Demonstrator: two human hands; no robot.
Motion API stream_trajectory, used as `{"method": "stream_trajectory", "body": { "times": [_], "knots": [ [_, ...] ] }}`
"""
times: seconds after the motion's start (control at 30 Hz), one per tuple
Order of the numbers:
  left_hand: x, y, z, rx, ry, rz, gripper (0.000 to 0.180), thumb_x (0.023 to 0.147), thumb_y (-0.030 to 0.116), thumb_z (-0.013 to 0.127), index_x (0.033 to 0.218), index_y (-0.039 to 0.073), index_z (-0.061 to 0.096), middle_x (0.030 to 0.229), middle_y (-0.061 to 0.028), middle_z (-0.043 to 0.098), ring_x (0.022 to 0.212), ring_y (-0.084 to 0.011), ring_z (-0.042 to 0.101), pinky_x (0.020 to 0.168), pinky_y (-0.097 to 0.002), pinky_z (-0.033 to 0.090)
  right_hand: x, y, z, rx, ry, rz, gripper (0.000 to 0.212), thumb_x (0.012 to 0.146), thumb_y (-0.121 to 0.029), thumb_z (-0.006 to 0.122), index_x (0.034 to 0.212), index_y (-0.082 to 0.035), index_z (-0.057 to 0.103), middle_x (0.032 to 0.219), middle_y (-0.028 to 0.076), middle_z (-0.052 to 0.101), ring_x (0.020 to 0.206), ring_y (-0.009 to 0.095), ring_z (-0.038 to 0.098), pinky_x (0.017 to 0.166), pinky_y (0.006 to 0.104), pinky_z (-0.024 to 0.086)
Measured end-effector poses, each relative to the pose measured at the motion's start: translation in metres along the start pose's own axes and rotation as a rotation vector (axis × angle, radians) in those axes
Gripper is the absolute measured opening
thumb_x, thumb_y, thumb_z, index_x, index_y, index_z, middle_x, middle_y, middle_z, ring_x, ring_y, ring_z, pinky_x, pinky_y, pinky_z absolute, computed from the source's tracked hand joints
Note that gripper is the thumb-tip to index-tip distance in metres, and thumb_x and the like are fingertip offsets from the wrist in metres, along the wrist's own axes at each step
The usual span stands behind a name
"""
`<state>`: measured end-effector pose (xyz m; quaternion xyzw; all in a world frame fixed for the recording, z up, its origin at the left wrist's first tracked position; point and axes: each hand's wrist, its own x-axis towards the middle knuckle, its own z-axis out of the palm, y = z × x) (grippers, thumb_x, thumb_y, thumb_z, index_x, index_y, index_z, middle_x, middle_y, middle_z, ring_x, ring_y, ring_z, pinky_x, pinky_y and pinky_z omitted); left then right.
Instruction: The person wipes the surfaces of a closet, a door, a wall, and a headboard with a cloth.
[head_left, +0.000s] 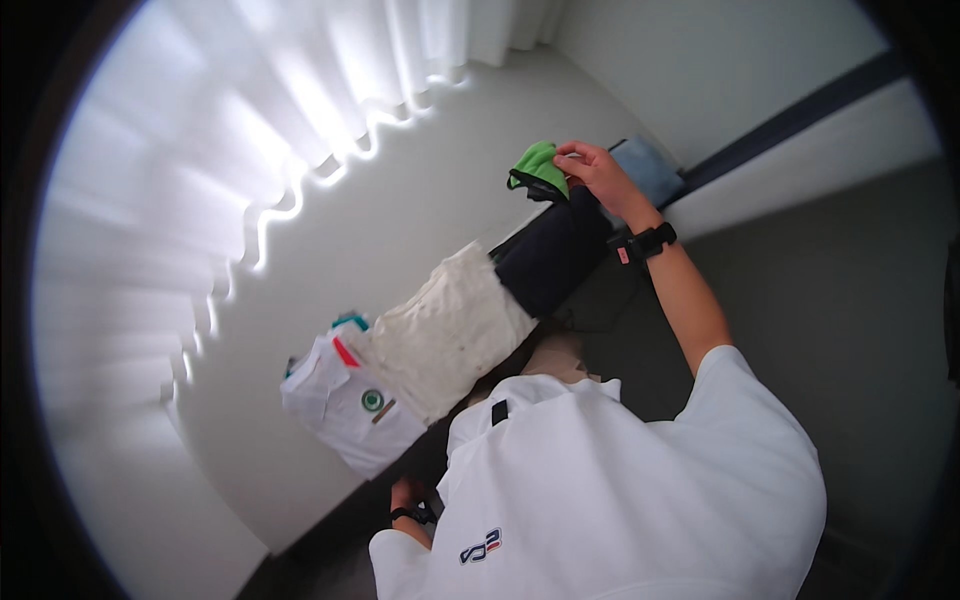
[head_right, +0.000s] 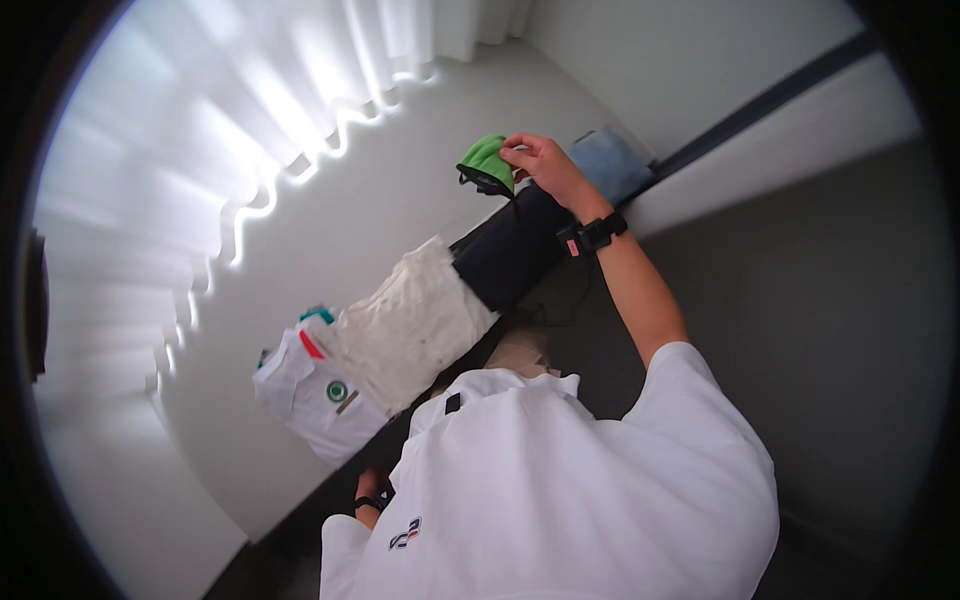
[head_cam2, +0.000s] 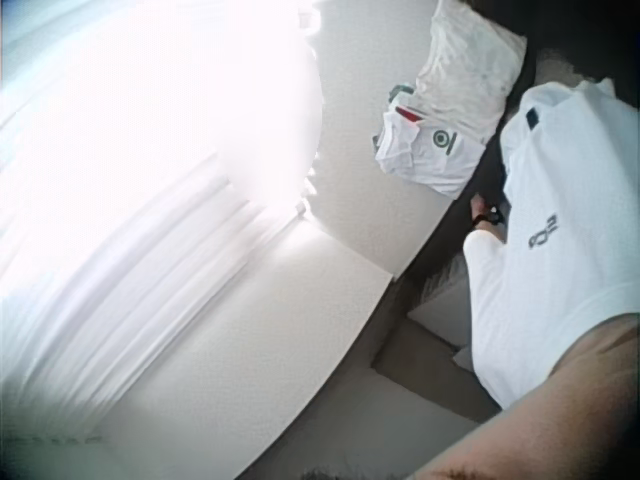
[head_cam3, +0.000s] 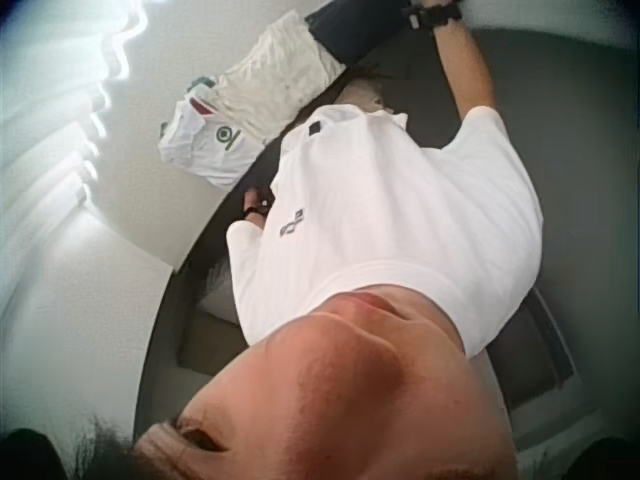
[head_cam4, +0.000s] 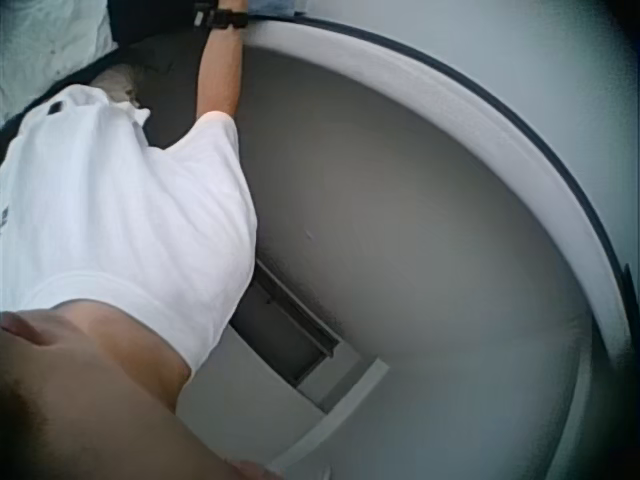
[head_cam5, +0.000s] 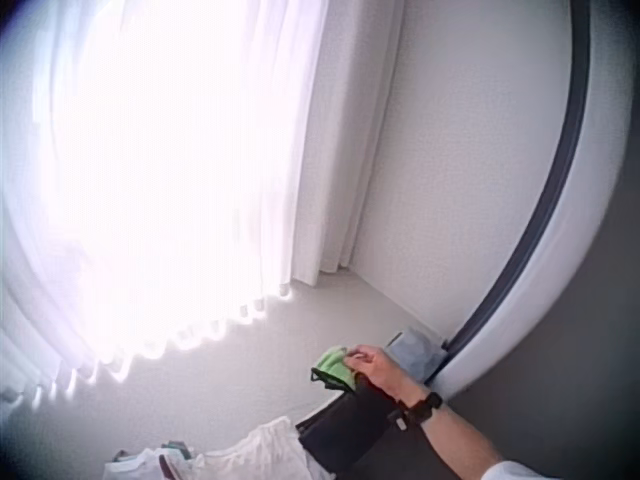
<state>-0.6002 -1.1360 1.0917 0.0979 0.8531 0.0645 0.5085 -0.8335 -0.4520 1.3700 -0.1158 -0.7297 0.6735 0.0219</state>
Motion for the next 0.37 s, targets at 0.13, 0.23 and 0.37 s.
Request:
{"method": "stream_trajectory", "body": {
  "times": [0.13,0.23,0.37],
  "knots": [
    [0.038,0.005,-0.02,0.148,0.075,0.059,0.029,0.085,0.024,0.052,0.101,0.002,0.064,0.098,-0.0224,0.065,0.088,-0.0356,0.063,0.075,-0.0425,0.05,-0.029,0.012,-0.104,0.332,0.262,-0.071,0.018,0.092,-0.021,0.054,0.098,-0.005,0.059,0.09,0.002,0.062,0.083,0.01,0.057,0.072,0.0246,0.046],
    [0.052,0.016,-0.01,0.251,0.095,0.129,0.025,0.081,0.023,0.055,0.093,0.004,0.065,0.092,-0.0205,0.065,0.083,-0.0353,0.064,0.07,-0.0425,0.051,-0.037,0.036,-0.186,0.623,0.5,-0.157,0.016,0.093,-0.021,0.049,0.095,-0.008,0.058,0.089,0.003,0.061,0.082,0.013,0.058,0.074,0.025,0.044],
    [0.034,0.074,0.015,0.357,0.077,0.224,0.018,0.075,0.021,0.059,0.08,0.005,0.066,0.083,-0.0178,0.066,0.076,-0.0349,0.064,0.063,-0.0426,0.051,-0.04,0.074,-0.272,0.556,0.963,-0.046,0.023,0.088,-0.026,0.047,0.09,-0.007,0.06,0.081,0.004,0.061,0.074,0.013,0.056,0.064,0.0282,0.04]
  ]
}}
